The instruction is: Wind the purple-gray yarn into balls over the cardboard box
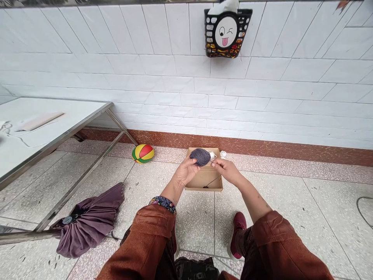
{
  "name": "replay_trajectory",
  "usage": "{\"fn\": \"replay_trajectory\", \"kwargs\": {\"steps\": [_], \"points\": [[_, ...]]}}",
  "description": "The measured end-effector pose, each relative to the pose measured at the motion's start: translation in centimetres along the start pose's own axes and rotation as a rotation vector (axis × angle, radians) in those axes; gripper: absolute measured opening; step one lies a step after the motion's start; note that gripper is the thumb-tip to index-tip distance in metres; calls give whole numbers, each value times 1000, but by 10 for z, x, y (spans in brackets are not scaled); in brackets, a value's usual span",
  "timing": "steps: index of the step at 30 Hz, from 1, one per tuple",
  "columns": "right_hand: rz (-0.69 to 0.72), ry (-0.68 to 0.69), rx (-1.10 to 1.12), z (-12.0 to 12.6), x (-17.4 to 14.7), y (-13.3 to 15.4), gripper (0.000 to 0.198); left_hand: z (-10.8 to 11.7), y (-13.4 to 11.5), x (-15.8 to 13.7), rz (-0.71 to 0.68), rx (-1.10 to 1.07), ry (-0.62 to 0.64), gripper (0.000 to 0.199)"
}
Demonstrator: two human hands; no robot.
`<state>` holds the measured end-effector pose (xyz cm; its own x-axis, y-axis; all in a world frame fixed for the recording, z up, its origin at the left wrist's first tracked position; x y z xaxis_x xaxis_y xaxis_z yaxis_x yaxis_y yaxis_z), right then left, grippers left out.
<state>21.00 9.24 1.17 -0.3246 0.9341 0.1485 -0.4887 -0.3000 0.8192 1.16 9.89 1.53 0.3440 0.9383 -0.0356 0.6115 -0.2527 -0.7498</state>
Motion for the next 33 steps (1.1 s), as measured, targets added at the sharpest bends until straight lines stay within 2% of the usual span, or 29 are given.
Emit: {"fn": "replay_trajectory", "kwargs": {"steps": [6, 8, 10, 12, 14, 16, 18, 20, 23, 26, 29, 33], "points": [[76, 97, 75, 10, -14, 24, 25, 14, 11, 6, 68, 181, -161, 47], [110, 138, 111, 12, -17, 31, 26, 17, 16, 5, 77, 379, -202, 49], [139, 152, 129, 14, -18, 35, 26, 17, 21, 3, 86, 631, -205, 63], [162, 130, 136, 15, -15, 35, 26, 14, 25, -1, 113, 817, -134, 80], [175, 66, 142, 17, -10, 31, 24, 8, 27, -6, 157, 862, 0, 92], [163, -18, 136, 17, -5, 22, 23, -1, 27, -13, 182, 787, 159, 97], [123, -72, 116, 17, 0, 11, 23, -10, 23, -19, 189, 617, 288, 100], [61, -75, 88, 15, 2, 0, 24, -16, 15, -22, 173, 406, 326, 98], [-36, -59, 22, 12, 2, -11, 26, -17, 3, -20, 101, 158, 244, 85], [-42, -31, -33, 9, -1, -10, 26, -7, -6, -11, 7, 46, 77, 62], [36, 45, -7, 6, -6, 1, 25, 9, -8, -1, -33, 49, -115, 43], [92, 108, 125, 7, -12, 17, 24, 23, -2, 6, 27, 165, -227, 44]]}}
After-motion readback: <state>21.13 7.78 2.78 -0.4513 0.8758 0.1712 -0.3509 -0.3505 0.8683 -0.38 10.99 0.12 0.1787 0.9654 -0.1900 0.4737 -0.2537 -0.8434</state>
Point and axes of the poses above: each hand's wrist, its own x-axis towards the middle knuckle, its own z-axis out of the back of the hand, y = z × x, the point moved 2 cm from there along x, towards the middle knuckle, and after that the axes turned 1 degree about y, right-handed, at the moved point
